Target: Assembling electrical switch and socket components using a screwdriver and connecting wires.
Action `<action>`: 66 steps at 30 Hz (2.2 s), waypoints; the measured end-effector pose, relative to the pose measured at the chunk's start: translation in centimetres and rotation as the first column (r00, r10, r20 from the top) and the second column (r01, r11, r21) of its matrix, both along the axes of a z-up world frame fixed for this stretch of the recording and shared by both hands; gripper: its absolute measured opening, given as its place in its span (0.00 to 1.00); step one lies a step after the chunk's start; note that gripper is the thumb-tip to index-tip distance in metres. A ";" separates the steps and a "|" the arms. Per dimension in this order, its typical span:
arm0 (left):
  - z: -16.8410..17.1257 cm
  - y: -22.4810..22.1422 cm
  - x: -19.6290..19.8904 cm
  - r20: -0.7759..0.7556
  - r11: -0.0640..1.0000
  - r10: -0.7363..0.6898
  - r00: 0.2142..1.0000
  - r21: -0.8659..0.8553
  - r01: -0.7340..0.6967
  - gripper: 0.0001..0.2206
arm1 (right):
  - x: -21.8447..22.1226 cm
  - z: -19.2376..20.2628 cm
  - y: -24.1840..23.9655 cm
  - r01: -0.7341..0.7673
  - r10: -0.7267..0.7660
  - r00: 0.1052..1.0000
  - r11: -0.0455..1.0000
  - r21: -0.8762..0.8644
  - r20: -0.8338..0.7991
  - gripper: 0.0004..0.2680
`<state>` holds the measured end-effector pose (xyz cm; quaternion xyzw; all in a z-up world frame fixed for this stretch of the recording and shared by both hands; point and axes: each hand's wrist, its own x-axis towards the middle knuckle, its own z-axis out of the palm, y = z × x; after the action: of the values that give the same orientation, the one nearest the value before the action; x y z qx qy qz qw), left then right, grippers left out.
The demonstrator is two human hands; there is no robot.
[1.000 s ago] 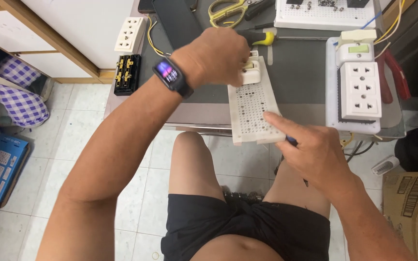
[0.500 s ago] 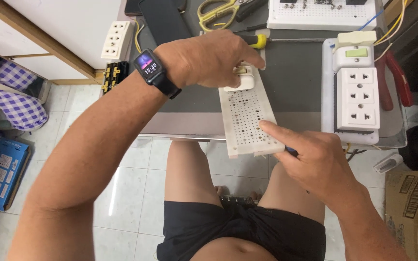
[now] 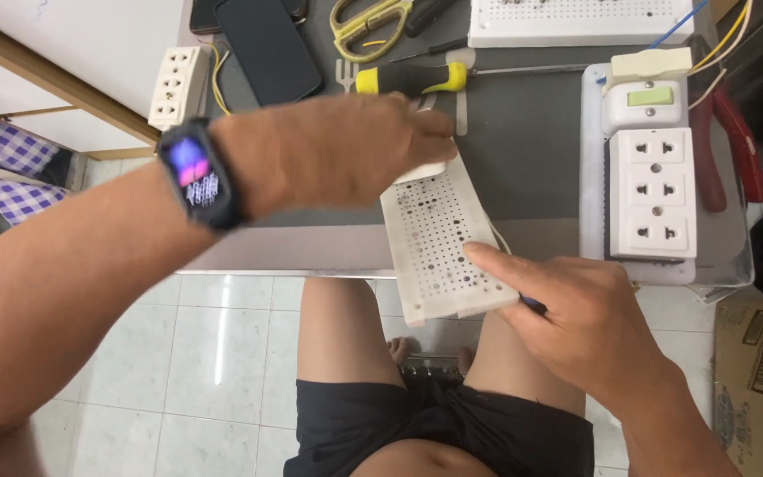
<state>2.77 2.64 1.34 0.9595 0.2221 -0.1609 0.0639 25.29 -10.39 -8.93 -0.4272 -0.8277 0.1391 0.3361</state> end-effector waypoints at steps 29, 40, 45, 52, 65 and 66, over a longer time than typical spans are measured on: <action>-2.2 2.8 -0.9 0.153 0.982 -0.187 0.970 -0.004 0.190 0.14 | 0.7 -1.3 0.1 -0.051 0.046 0.995 0.997 -0.056 -0.088 0.17; -1.7 2.2 -0.4 0.017 0.990 -0.139 0.990 -0.013 0.139 0.13 | 0.7 -2.5 -0.5 -0.024 0.012 0.991 0.995 -0.092 -0.133 0.17; -2.8 2.0 -0.2 -0.071 0.980 -0.173 0.982 0.092 0.179 0.20 | 0.1 -1.4 -0.8 -0.086 0.084 0.996 0.989 -0.119 -0.023 0.18; -2.8 1.4 -0.4 -0.056 0.981 -0.153 0.987 0.113 0.159 0.24 | -0.4 3.9 -4.2 0.447 -0.511 0.860 0.741 -0.501 0.011 0.19; -3.0 0.8 -0.7 0.081 0.989 -0.127 0.989 0.086 0.120 0.27 | -4.2 1.0 1.3 0.256 -0.375 0.704 0.926 -0.276 -0.603 0.08; -2.9 0.8 -0.6 0.063 0.988 -0.127 0.990 0.096 0.121 0.28 | -4.2 1.1 1.7 0.245 -0.390 0.708 0.917 -0.313 -0.588 0.08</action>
<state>2.14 3.42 -1.57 0.9784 0.1669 -0.1211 0.0171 21.10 -8.71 -7.83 -0.5238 -0.5567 0.3033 0.5690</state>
